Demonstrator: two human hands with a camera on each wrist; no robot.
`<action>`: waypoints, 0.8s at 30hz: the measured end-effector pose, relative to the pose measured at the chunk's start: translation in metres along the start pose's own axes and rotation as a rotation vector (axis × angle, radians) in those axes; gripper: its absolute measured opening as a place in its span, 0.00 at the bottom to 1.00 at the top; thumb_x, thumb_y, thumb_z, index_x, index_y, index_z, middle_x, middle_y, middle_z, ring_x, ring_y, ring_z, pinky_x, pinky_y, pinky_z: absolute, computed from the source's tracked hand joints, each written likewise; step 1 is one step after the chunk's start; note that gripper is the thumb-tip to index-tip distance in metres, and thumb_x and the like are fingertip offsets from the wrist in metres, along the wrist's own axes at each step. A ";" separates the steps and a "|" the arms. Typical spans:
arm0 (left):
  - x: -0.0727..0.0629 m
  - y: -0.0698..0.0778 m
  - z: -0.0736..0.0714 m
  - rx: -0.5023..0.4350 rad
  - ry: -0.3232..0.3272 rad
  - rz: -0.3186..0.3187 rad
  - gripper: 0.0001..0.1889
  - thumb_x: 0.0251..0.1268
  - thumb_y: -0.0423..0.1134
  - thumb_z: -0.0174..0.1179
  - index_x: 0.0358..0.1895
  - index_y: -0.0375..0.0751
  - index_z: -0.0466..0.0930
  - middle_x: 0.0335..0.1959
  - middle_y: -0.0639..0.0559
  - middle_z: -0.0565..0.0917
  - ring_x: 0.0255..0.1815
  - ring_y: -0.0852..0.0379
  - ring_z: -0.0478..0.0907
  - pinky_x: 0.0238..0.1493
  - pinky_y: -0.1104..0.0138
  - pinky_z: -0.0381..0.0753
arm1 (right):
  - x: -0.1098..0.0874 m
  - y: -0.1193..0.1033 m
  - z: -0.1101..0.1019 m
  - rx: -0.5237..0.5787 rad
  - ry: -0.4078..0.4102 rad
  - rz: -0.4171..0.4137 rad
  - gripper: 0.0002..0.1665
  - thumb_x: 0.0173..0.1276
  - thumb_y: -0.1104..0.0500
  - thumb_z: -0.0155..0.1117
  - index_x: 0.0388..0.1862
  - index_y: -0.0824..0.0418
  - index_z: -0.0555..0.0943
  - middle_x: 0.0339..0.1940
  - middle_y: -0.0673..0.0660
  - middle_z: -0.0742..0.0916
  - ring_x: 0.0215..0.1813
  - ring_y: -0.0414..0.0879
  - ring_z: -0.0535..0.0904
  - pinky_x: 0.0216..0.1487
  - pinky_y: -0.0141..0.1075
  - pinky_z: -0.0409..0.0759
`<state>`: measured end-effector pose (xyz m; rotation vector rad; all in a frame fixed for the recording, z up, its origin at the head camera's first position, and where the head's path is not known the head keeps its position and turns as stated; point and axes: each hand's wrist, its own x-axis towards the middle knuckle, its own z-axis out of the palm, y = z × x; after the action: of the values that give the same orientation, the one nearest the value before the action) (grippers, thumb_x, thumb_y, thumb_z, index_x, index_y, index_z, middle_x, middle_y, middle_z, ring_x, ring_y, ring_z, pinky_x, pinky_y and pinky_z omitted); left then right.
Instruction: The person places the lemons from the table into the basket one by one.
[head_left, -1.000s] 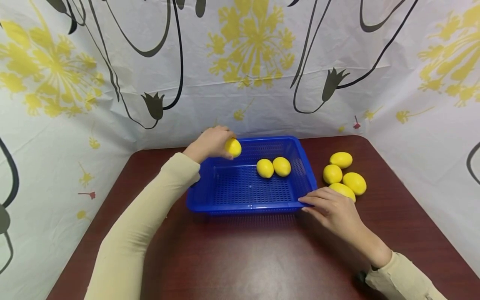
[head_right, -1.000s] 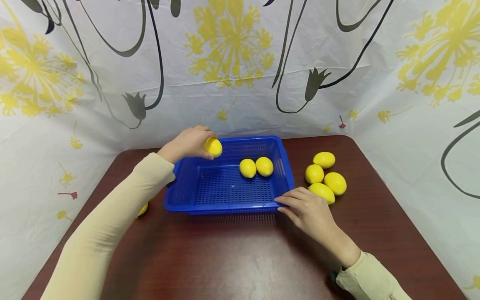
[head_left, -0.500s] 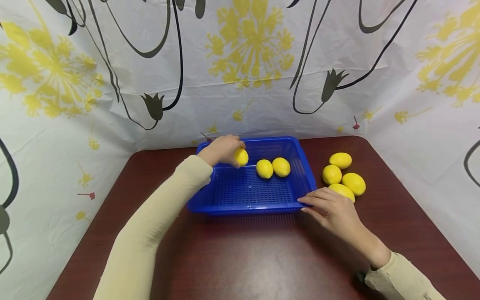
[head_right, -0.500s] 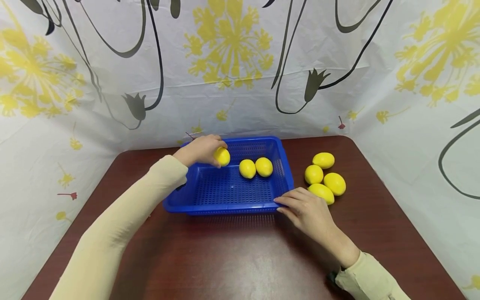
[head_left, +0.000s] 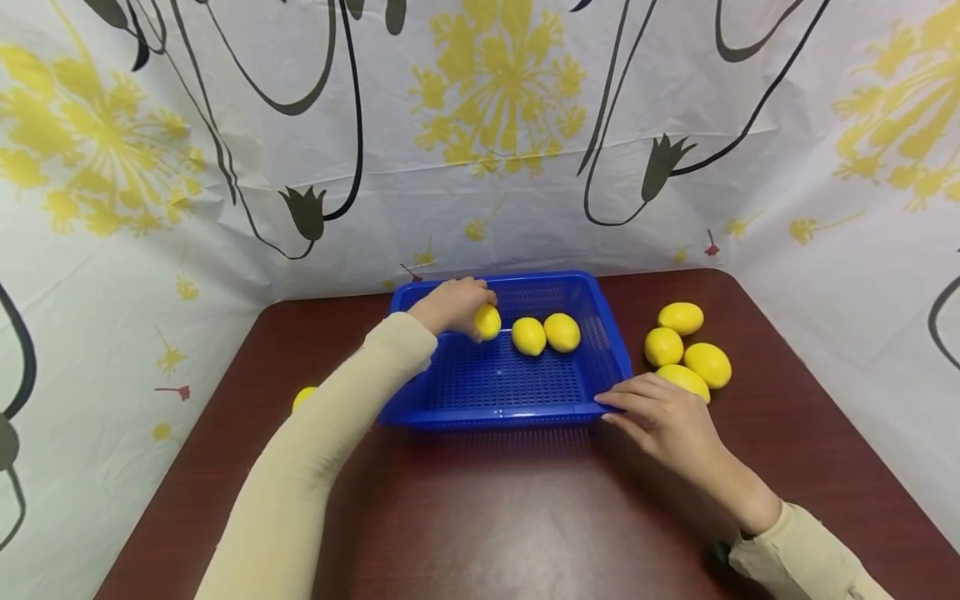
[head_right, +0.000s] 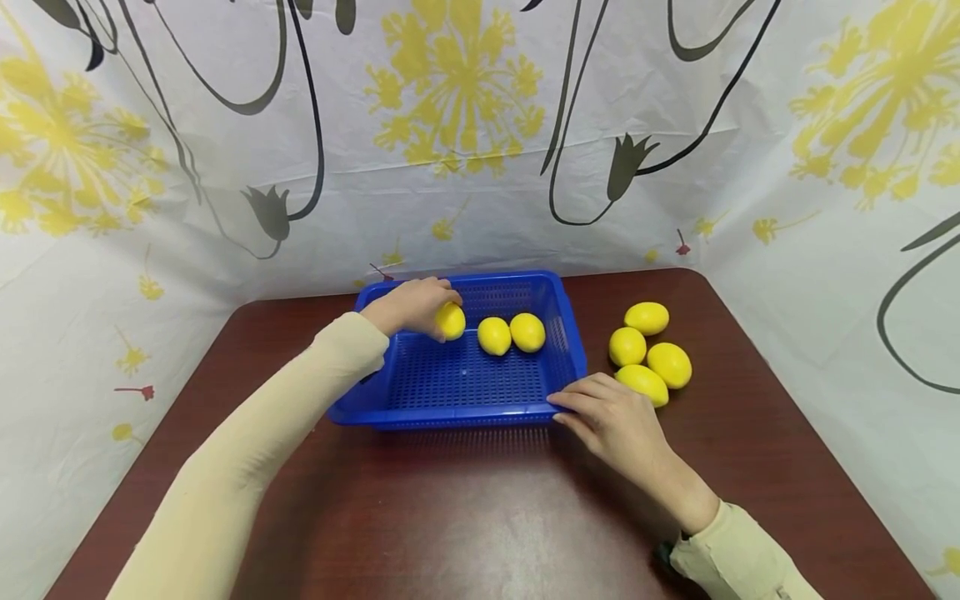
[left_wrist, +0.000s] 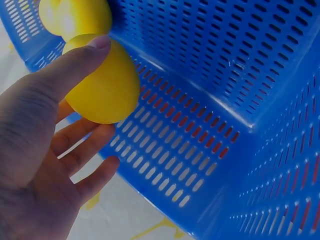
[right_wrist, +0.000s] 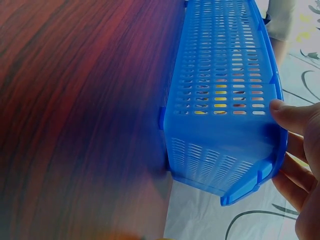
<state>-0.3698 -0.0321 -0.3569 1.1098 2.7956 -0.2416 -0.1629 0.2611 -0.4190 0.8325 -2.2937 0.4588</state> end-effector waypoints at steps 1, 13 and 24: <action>0.001 0.001 0.001 0.001 -0.006 0.003 0.35 0.50 0.50 0.76 0.64 0.48 0.77 0.60 0.48 0.78 0.61 0.47 0.75 0.64 0.52 0.76 | 0.000 0.000 0.000 0.000 -0.001 -0.001 0.18 0.53 0.53 0.78 0.44 0.51 0.89 0.39 0.48 0.90 0.42 0.44 0.85 0.43 0.38 0.83; 0.014 0.013 0.007 0.030 -0.058 0.022 0.33 0.52 0.50 0.75 0.64 0.51 0.76 0.61 0.51 0.78 0.62 0.50 0.74 0.64 0.55 0.78 | 0.000 0.000 -0.001 -0.001 -0.012 0.003 0.17 0.56 0.53 0.77 0.45 0.51 0.89 0.40 0.48 0.90 0.43 0.44 0.85 0.43 0.38 0.83; 0.019 0.019 0.012 0.032 -0.100 0.032 0.35 0.53 0.50 0.75 0.66 0.50 0.75 0.63 0.51 0.76 0.63 0.50 0.73 0.64 0.56 0.78 | 0.000 0.001 0.001 0.003 0.004 0.000 0.17 0.53 0.54 0.78 0.44 0.51 0.89 0.39 0.48 0.90 0.43 0.44 0.85 0.44 0.38 0.82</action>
<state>-0.3697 -0.0079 -0.3741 1.1161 2.6941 -0.3307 -0.1641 0.2616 -0.4202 0.8325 -2.2901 0.4636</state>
